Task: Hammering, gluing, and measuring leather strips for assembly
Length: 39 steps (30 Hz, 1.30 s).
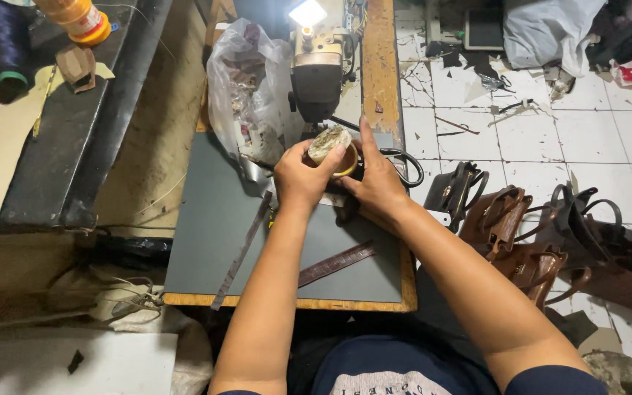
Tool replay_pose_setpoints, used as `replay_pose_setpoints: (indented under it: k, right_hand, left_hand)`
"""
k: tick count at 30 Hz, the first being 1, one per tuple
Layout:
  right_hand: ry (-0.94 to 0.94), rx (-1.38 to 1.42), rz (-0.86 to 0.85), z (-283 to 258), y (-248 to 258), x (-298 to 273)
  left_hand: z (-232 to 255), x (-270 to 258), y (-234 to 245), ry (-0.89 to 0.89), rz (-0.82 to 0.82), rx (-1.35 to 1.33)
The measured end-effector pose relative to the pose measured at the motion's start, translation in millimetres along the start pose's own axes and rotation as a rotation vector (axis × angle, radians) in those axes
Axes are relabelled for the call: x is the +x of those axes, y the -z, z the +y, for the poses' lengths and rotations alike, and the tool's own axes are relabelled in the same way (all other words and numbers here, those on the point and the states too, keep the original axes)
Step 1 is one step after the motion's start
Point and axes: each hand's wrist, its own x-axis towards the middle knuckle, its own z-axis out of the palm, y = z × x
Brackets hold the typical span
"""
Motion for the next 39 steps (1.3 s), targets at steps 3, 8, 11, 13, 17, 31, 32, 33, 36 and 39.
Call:
replay_pose_setpoints:
  k: [3,8,11,13,17,31,32,33,36,39]
  right_hand:
    - [0.08,-0.094,0.033,17.0,-8.9,4.4]
    - [0.191,-0.192,0.136,11.5,-6.0,-1.3]
    - [0.289,-0.314,0.178,4.5,-3.1,-0.8]
    - [0.329,-0.422,0.153,0.6,-2.6,-0.5]
    - [0.218,-0.485,-0.005,-12.8,0.4,2.8]
    - [0.312,-0.526,0.168,1.6,-5.4,-6.4]
    - [0.316,-0.536,0.175,8.9,-6.7,-8.6]
    - [0.319,-0.547,0.183,16.3,-7.5,-10.9]
    - [0.304,-0.548,0.186,17.8,-6.3,-14.4]
    - [0.305,-0.539,0.187,14.4,-4.6,-17.0]
  left_hand:
    - [15.9,-2.2,10.5,0.219,-0.093,-0.01]
    - [26.7,-1.7,17.3,0.321,-0.087,0.011]
    - [27.0,-0.6,17.6,0.324,-0.075,0.014]
    - [28.2,-1.5,18.7,0.315,-0.074,0.017]
    - [26.5,0.0,19.1,0.326,-0.103,0.037]
    - [37.1,-8.1,21.0,0.309,-0.113,0.039]
    - [37.4,-7.7,20.4,0.302,-0.108,0.031]
    - [38.0,-7.6,19.6,0.294,-0.104,0.024]
    - [33.5,-7.1,14.1,0.272,-0.099,0.013]
    - [32.2,-9.7,14.1,0.246,-0.102,0.018]
